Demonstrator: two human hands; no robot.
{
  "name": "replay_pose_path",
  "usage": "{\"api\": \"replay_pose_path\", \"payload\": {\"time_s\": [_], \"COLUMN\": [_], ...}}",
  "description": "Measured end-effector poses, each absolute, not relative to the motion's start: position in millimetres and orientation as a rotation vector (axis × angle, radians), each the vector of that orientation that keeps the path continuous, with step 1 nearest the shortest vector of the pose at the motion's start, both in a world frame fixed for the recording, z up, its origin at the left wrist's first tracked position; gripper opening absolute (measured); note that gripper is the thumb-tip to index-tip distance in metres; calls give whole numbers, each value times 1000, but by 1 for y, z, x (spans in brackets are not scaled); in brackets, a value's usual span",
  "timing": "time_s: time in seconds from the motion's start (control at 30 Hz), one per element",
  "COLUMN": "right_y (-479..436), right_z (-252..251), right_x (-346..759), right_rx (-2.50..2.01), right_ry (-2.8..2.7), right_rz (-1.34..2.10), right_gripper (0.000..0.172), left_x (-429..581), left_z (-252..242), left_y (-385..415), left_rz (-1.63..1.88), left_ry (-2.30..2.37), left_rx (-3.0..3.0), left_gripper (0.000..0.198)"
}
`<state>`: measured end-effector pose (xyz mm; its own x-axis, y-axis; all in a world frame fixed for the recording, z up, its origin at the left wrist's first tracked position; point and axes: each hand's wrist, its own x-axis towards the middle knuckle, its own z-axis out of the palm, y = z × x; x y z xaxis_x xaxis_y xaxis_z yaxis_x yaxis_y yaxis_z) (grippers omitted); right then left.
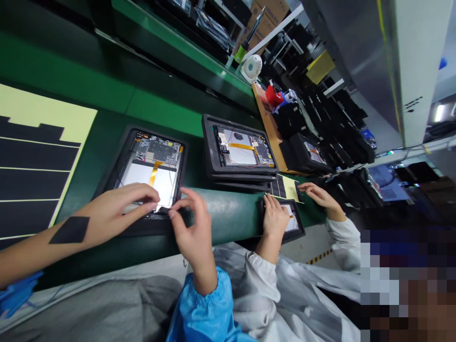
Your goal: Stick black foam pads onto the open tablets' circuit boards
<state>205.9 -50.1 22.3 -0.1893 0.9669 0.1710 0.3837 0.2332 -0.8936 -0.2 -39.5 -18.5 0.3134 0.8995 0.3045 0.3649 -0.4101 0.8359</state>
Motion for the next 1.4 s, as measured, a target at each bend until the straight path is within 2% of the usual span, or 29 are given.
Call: {"api": "replay_pose_path", "payload": {"time_s": [0.1,0.2,0.43,0.6,0.83,1.07,1.23,1.4], "right_y": [-49,-51,-49,-42,-26,-17,-22,-38], "right_z": [22,21,11,13,27,37,32,10], "right_x": [212,214,200,200,204,203,200,199], "right_rx": [-1333,-1322,-1278,-1301,-1238,-1197,-1215,-1256], "right_ry": [-1494,-1504,-1976,-2108,-2296,-2471,-2459,-2356], "right_rz": [808,789,860,839,926,861,720,578], "right_gripper": [40,41,47,52,64,78,74,63], "left_x": [-5,-14,-41,-42,-42,-38,-38,-38], "left_z": [-24,-28,-32,-30,-34,-37,-38,-38], "left_y": [-39,-40,-42,-42,-41,-40,-39,-40], "left_rz": [965,873,894,920,951,1067,1063,1076], "left_ry": [1028,1030,1070,1111,1105,1135,1117,1120], "left_rx": [2490,2701,2667,2624,2636,2588,2624,2589], "left_gripper": [27,31,41,52,51,55,53,54]}}
